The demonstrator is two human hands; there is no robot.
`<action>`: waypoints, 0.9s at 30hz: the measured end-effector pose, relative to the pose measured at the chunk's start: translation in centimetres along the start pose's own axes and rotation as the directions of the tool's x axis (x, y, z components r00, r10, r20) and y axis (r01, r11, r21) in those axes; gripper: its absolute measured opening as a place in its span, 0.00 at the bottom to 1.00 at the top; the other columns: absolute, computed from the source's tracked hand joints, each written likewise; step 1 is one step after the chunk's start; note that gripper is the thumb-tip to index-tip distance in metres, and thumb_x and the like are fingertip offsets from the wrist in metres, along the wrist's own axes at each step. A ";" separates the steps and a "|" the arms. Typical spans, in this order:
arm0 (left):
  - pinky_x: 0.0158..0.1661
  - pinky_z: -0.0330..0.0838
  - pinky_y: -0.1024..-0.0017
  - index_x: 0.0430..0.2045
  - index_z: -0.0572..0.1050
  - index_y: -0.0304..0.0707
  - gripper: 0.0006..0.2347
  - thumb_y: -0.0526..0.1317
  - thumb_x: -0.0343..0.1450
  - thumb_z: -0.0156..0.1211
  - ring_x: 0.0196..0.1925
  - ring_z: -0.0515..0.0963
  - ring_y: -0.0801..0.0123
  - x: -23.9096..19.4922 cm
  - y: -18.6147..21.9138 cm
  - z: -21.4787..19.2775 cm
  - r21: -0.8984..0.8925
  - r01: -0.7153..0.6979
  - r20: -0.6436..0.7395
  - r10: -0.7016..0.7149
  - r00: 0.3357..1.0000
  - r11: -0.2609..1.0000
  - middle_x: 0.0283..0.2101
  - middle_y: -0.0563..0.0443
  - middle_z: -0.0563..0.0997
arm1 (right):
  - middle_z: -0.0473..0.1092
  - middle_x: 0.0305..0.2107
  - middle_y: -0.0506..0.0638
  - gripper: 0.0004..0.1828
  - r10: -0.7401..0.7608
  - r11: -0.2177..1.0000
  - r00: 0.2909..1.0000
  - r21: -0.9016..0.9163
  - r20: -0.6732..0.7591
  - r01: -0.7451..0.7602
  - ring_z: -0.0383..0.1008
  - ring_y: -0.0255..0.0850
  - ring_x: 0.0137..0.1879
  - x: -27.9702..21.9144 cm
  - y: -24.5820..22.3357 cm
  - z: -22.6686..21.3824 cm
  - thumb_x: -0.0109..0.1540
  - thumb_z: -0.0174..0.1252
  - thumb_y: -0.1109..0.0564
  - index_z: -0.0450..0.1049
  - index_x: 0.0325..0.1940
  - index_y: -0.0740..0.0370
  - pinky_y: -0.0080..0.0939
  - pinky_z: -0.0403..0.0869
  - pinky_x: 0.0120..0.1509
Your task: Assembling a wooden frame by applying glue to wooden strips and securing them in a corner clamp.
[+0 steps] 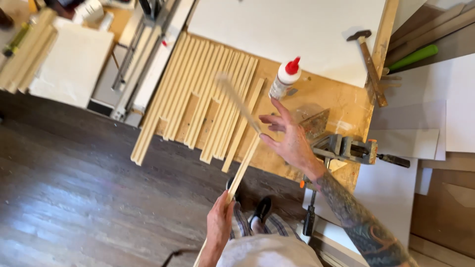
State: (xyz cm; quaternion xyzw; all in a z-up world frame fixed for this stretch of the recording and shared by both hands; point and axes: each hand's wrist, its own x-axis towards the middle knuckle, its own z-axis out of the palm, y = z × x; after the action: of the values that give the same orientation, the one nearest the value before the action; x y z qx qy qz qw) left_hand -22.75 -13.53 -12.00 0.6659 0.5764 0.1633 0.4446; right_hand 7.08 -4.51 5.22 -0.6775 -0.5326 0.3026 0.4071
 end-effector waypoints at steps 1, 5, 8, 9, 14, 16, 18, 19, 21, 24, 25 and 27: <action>0.51 0.78 0.68 0.58 0.75 0.39 0.19 0.41 0.72 0.62 0.52 0.86 0.63 0.1 0.2 -0.8 -0.124 0.010 -0.040 -0.015 0.999 0.992 0.55 0.46 0.84 | 0.74 0.59 0.57 0.50 -0.017 1.000 1.000 0.026 0.002 0.017 0.82 0.50 0.56 -0.2 -2.2 -0.7 0.62 0.66 0.57 0.42 0.81 0.50 0.57 0.79 0.63; 0.14 0.61 0.78 0.55 0.75 0.29 0.15 0.37 0.74 0.59 0.17 0.63 0.79 3.1 12.0 -6.6 -0.316 -0.106 0.038 0.124 0.992 0.943 0.24 0.55 0.75 | 0.80 0.44 0.54 0.41 0.107 0.975 0.981 0.212 -0.162 -0.071 0.85 0.43 0.41 -5.3 -5.0 -1.9 0.62 0.64 0.55 0.52 0.74 0.60 0.47 0.87 0.47; 0.27 0.65 0.76 0.50 0.75 0.26 0.13 0.34 0.73 0.62 0.33 0.73 0.80 5.4 23.6 -6.6 -0.548 -0.194 0.009 0.238 0.971 0.813 0.38 0.51 0.84 | 0.81 0.48 0.56 0.47 0.266 0.831 0.963 0.495 0.047 -0.254 0.87 0.45 0.50 -10.3 -4.9 -1.9 0.60 0.65 0.58 0.47 0.77 0.52 0.47 0.86 0.56; 0.23 0.61 0.77 0.40 0.75 0.33 0.07 0.36 0.74 0.62 0.26 0.68 0.81 5.7 28.2 -6.1 -0.638 -0.148 0.077 0.254 0.964 0.756 0.28 0.56 0.74 | 0.81 0.49 0.59 0.51 0.236 0.790 0.971 0.577 0.026 -0.208 0.85 0.45 0.52 -11.4 -4.5 -2.1 0.59 0.65 0.59 0.43 0.79 0.52 0.46 0.83 0.59; 0.17 0.64 0.86 0.46 0.76 0.30 0.06 0.34 0.79 0.56 0.18 0.67 0.81 7.7 38.2 4.6 -0.830 -0.274 0.107 0.622 0.776 0.485 0.27 0.57 0.75 | 0.74 0.51 0.74 0.51 0.284 0.652 0.911 0.757 -0.299 0.045 0.83 0.59 0.51 -15.3 0.1 -6.6 0.56 0.60 0.78 0.46 0.78 0.60 0.57 0.84 0.55; 0.20 0.69 0.83 0.58 0.74 0.33 0.16 0.31 0.75 0.62 0.21 0.72 0.82 7.0 40.9 9.8 -0.913 -0.146 0.085 0.529 0.844 0.380 0.39 0.46 0.84 | 0.78 0.47 0.65 0.50 0.318 0.734 0.826 0.672 -0.466 0.097 0.81 0.49 0.53 -16.7 2.6 -8.9 0.56 0.66 0.70 0.52 0.79 0.54 0.44 0.82 0.52; 0.20 0.71 0.82 0.60 0.73 0.31 0.17 0.32 0.75 0.62 0.23 0.74 0.79 6.5 43.6 11.5 -0.927 -0.100 0.127 0.551 0.825 0.363 0.40 0.43 0.84 | 0.78 0.46 0.66 0.52 0.329 0.734 0.804 0.670 -0.496 0.113 0.81 0.50 0.51 -17.7 3.9 -11.8 0.53 0.67 0.71 0.54 0.79 0.55 0.46 0.82 0.51; 0.21 0.74 0.81 0.61 0.71 0.29 0.19 0.32 0.75 0.62 0.24 0.76 0.76 6.3 44.8 12.4 -0.939 -0.059 0.152 0.563 0.812 0.339 0.41 0.40 0.84 | 0.78 0.45 0.68 0.54 0.332 0.735 0.792 0.667 -0.511 0.122 0.81 0.50 0.49 -18.2 4.6 -13.1 0.51 0.69 0.72 0.55 0.78 0.56 0.48 0.83 0.49; 0.28 0.79 0.78 0.63 0.69 0.27 0.21 0.34 0.74 0.65 0.31 0.81 0.72 8.0 46.0 15.9 -0.939 -0.028 0.202 0.615 0.762 0.343 0.45 0.38 0.84 | 0.77 0.44 0.66 0.52 0.363 0.733 0.765 0.670 -0.532 0.119 0.81 0.48 0.48 -18.0 5.6 -15.7 0.52 0.68 0.72 0.56 0.78 0.57 0.47 0.83 0.49; 0.42 0.83 0.75 0.64 0.69 0.31 0.24 0.44 0.75 0.64 0.44 0.85 0.68 12.8 45.6 20.3 -0.899 0.020 0.328 0.640 0.695 0.438 0.51 0.40 0.83 | 0.76 0.45 0.67 0.50 0.415 0.736 0.703 0.667 -0.578 0.114 0.80 0.48 0.47 -17.4 9.3 -19.6 0.53 0.67 0.72 0.57 0.78 0.58 0.47 0.82 0.48; 0.48 0.81 0.76 0.65 0.69 0.36 0.25 0.52 0.77 0.60 0.50 0.85 0.68 14.9 45.1 21.7 -0.847 0.044 0.412 0.601 0.685 0.530 0.53 0.44 0.83 | 0.75 0.47 0.69 0.50 0.450 0.737 0.663 0.668 -0.598 0.103 0.80 0.51 0.47 -17.1 11.0 -20.9 0.54 0.66 0.73 0.57 0.78 0.58 0.48 0.81 0.47; 0.50 0.80 0.65 0.63 0.71 0.43 0.22 0.47 0.74 0.63 0.51 0.84 0.61 20.9 41.3 25.7 -0.614 -0.366 0.343 0.654 0.674 0.699 0.52 0.47 0.84 | 0.74 0.47 0.70 0.49 0.480 0.735 0.641 0.674 -0.599 0.079 0.80 0.52 0.46 -16.8 11.5 -23.1 0.55 0.65 0.72 0.57 0.78 0.57 0.50 0.81 0.47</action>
State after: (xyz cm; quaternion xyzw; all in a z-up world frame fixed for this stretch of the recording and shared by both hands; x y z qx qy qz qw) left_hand 27.62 -2.32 -0.12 0.6835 0.1462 0.2342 0.6757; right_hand 27.89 -27.28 5.97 -0.6146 -0.0955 0.2100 0.7544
